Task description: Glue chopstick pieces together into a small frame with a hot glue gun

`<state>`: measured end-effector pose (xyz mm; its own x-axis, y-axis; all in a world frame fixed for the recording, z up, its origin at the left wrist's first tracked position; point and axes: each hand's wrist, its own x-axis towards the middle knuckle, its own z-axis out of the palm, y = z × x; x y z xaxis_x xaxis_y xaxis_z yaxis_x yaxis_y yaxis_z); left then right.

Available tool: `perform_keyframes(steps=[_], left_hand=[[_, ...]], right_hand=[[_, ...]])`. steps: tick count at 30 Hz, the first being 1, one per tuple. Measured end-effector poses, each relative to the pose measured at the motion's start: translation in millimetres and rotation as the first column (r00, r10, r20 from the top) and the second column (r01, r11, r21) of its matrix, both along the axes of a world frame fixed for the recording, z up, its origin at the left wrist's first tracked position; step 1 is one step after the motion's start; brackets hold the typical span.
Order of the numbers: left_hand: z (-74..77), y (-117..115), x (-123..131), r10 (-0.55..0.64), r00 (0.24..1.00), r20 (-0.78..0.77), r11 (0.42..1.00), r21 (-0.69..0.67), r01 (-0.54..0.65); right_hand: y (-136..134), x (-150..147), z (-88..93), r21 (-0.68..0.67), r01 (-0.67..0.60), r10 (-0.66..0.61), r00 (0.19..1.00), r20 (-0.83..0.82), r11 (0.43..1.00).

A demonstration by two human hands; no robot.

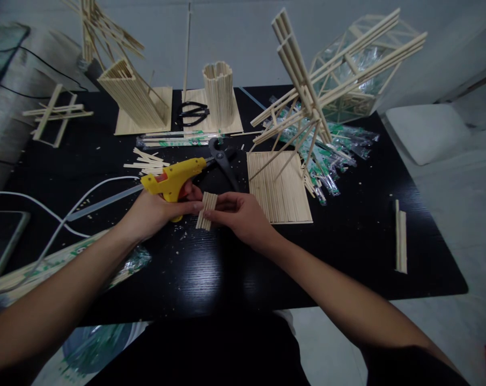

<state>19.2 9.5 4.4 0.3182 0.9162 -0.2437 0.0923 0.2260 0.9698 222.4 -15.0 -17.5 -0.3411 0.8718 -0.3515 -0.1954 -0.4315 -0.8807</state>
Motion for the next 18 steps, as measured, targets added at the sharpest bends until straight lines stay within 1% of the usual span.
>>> perform_keyframes(steps=[4,7,9,11,13,18], left_hand=[[-4.5,0.9,-1.7,0.010,0.998,-0.069,1.000,-0.014,-0.011],[-7.2,2.0,-3.3,0.042,0.993,-0.112,0.999,0.008,-0.041],[-7.0,2.3,-3.4,0.082,0.990,-0.113,0.997,0.017,-0.081],[-5.4,2.0,-2.8,0.098,0.992,-0.078,0.995,0.003,-0.098],[-3.5,1.5,-2.0,0.078,0.996,-0.043,0.997,-0.012,-0.078],[-1.3,0.6,-1.8,0.014,0.998,-0.066,1.000,0.016,-0.013]], right_hand=[[-1.8,-1.8,-3.6,0.021,0.000,-0.001,0.998,0.061,1.000],[-4.7,-3.0,-6.7,0.086,0.020,-0.030,0.992,0.122,0.996],[-6.4,-3.1,-7.5,0.148,0.037,-0.063,0.982,0.175,0.988],[-7.0,-2.7,-7.0,0.185,0.057,-0.093,0.977,0.191,0.981],[-6.3,-2.2,-5.4,0.172,0.071,-0.097,0.984,0.148,0.983],[-2.5,-2.4,0.0,0.026,0.019,-0.020,1.000,0.021,0.999]])
